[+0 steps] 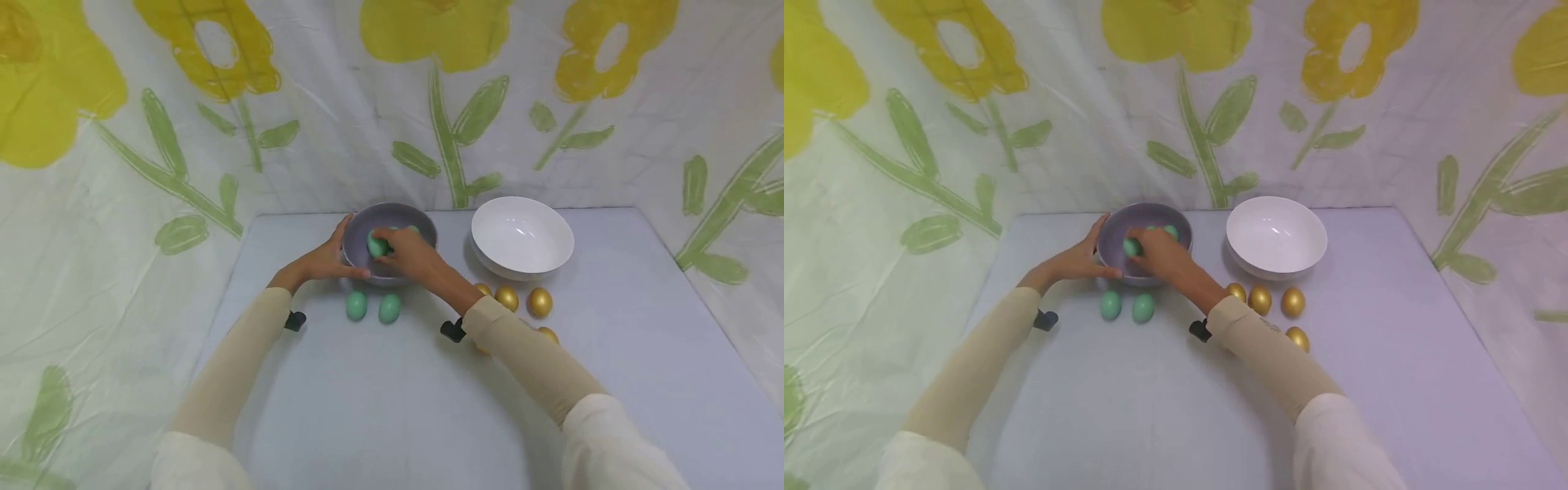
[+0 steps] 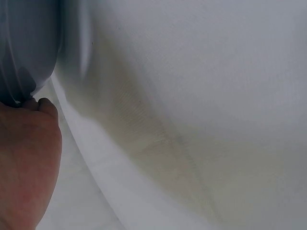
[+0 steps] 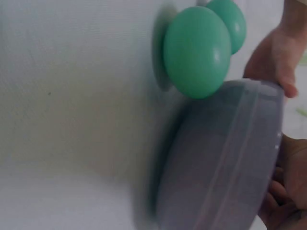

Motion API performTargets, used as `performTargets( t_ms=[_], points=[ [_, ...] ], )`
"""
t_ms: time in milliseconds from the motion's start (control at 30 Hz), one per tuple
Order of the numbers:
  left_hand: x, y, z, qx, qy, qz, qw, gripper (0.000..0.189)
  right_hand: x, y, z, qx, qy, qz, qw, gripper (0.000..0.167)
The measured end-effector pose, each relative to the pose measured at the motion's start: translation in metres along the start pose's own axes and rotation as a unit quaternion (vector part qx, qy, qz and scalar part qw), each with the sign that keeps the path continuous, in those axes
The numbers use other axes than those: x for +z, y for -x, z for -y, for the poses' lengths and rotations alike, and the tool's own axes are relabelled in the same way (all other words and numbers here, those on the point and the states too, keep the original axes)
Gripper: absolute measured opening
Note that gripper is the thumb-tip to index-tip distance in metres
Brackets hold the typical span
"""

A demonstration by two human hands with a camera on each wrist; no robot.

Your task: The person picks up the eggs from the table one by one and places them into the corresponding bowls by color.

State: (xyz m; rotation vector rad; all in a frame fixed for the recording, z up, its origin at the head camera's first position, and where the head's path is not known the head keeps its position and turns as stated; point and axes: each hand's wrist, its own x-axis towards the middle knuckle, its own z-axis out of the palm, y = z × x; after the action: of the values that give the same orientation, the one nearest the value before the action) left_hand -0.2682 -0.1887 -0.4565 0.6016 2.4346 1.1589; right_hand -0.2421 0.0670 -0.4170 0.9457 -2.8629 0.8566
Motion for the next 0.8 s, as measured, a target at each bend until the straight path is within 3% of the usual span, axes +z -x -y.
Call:
performTargets(
  t_ms=[233, 533, 800],
  points=[
    [0.002, -0.001, 0.001, 0.007, -0.002, -0.004, 1.0, 0.142, 0.011, -0.004, -0.001, 0.021, 0.044, 0.074, 0.9961, 0.048],
    [0.001, -0.002, 0.002, -0.001, 0.005, 0.0, 1.0, 0.14, 0.015, -0.013, 0.003, 0.012, 0.082, 0.1, 0.9915, 0.042],
    [0.002, -0.003, 0.005, -0.011, 0.021, 0.007, 0.9997, 0.139, 0.019, -0.017, 0.004, 0.026, 0.081, 0.116, 0.9895, 0.039]
  ],
)
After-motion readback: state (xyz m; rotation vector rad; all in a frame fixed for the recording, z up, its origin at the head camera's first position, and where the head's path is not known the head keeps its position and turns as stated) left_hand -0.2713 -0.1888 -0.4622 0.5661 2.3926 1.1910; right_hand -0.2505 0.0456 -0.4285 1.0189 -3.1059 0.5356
